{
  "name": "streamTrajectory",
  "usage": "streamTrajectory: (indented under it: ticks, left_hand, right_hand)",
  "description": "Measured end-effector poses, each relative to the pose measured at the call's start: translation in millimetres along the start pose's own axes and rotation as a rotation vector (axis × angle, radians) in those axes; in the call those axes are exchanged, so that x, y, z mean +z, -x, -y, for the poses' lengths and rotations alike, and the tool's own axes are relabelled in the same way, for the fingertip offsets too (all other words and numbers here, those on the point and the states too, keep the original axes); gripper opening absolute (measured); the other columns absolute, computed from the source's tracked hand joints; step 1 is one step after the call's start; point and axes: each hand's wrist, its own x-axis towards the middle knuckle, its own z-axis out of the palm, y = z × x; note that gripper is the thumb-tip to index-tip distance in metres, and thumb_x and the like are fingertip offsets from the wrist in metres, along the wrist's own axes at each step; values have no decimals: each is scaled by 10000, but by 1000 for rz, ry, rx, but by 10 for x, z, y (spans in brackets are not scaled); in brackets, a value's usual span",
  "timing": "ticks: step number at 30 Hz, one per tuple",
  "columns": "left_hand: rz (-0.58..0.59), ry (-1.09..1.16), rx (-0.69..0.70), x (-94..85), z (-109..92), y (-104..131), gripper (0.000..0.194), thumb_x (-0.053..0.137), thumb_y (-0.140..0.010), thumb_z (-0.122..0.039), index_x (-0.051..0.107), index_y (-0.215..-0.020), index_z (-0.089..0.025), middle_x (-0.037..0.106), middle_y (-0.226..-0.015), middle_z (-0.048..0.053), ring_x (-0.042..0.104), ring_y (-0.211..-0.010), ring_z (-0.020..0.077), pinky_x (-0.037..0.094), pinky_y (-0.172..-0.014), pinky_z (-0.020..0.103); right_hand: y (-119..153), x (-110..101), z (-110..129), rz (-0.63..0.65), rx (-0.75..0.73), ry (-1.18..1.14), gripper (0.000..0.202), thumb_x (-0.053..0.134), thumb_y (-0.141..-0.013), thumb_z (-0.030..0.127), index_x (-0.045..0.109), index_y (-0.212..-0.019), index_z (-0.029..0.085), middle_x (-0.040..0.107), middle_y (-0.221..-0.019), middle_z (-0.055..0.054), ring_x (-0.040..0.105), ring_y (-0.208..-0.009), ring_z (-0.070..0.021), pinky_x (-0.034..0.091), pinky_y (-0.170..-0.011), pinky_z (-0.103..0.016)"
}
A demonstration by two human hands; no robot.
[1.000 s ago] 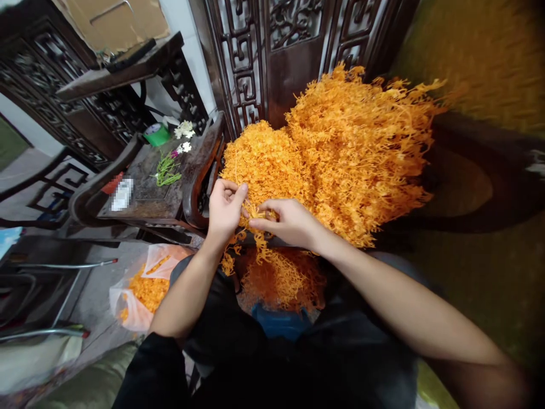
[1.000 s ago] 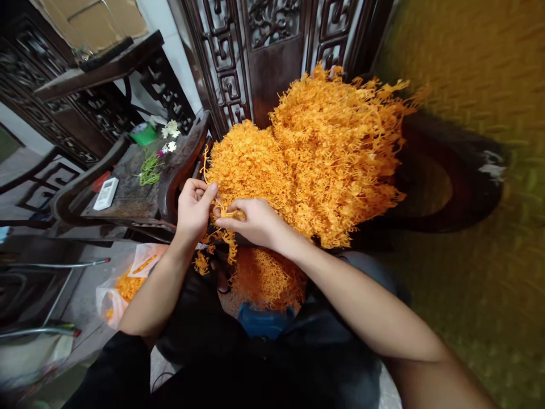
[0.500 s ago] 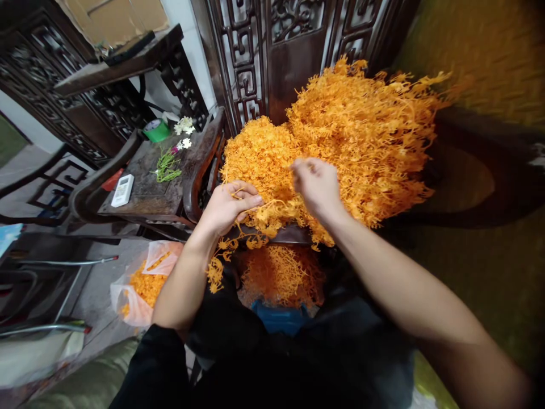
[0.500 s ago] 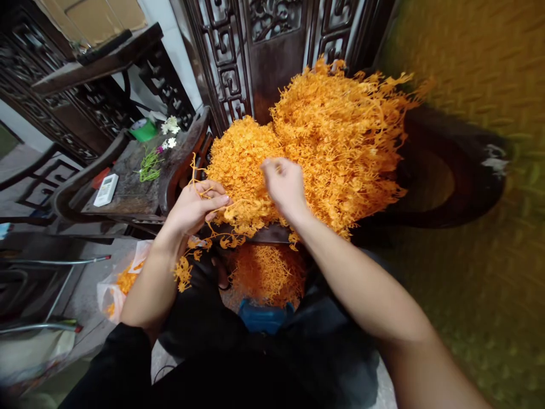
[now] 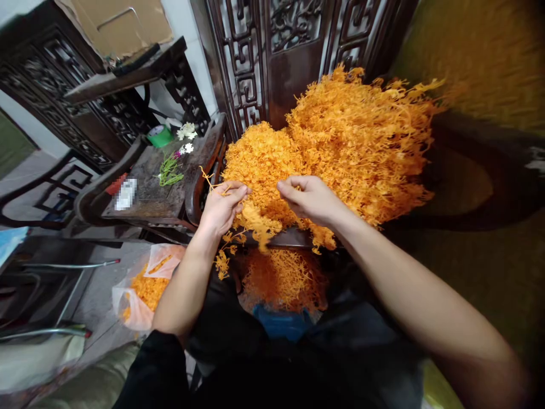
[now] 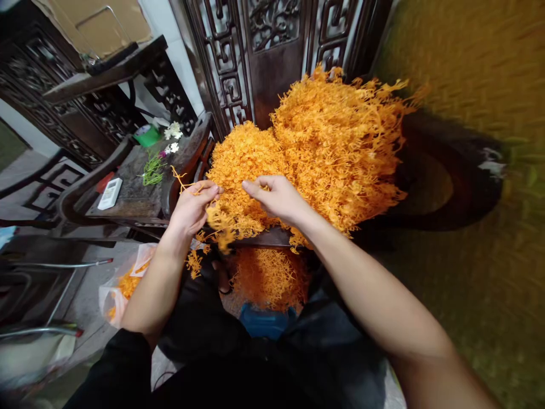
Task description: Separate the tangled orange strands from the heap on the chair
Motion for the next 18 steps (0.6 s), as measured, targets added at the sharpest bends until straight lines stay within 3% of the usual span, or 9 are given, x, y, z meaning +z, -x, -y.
streamTrajectory:
  ticks: [5, 8, 11, 14, 18]
  left_hand:
    - [-64, -120, 195, 32, 102, -10, 380, 932, -623, -328, 673, -828, -140, 710, -734, 34, 613, -588, 106, 368, -425, 183]
    - [-59, -149, 263, 79, 181, -21, 369, 921, -657, -345, 670, -842, -148, 702, -727, 24, 604, -574, 104, 389, -426, 191]
    - [-33, -85, 282, 144, 194, -10, 384, 921, -667, -362, 655, -855, -159, 699, -746, 18, 597, -590, 90, 402, -451, 183]
    - [-6, -27, 295, 199, 156, 21, 401, 921, -666, -376, 639, -864, -172, 706, -775, 21, 610, -631, 95, 393, -466, 177]
    - [3, -138, 373, 195, 101, 66, 346, 885, -728, -396, 653, -872, -184, 698, -785, 7, 570, -593, 86, 409, -500, 201]
  right_hand:
    - [125, 189, 82, 38, -109, 346, 522, 792, -737, 683, 682, -694, 174, 487, -555, 18, 390, -522, -96, 233, -496, -260]
    - [134, 261, 51, 105, -105, 397, 561, 841, -667, 693, 605, -629, 185, 450, -546, 24, 347, -519, -91, 183, -483, -264]
    - [24, 254, -42, 218, 163, 59, 622, 625, -802, 822, 553, -691, 214, 329, -504, 53, 209, -439, -79, 95, -421, -269]
    - [-106, 223, -110, 331, 392, -317, 592, 482, -893, 820, 556, -873, 232, 261, -515, 92, 104, -408, -69, 47, -378, -243]
    - [-152, 221, -130, 492, 326, -499, 369, 674, -937, 530, 468, -850, 236, 201, -532, 126, 70, -425, -53, 48, -369, -189]
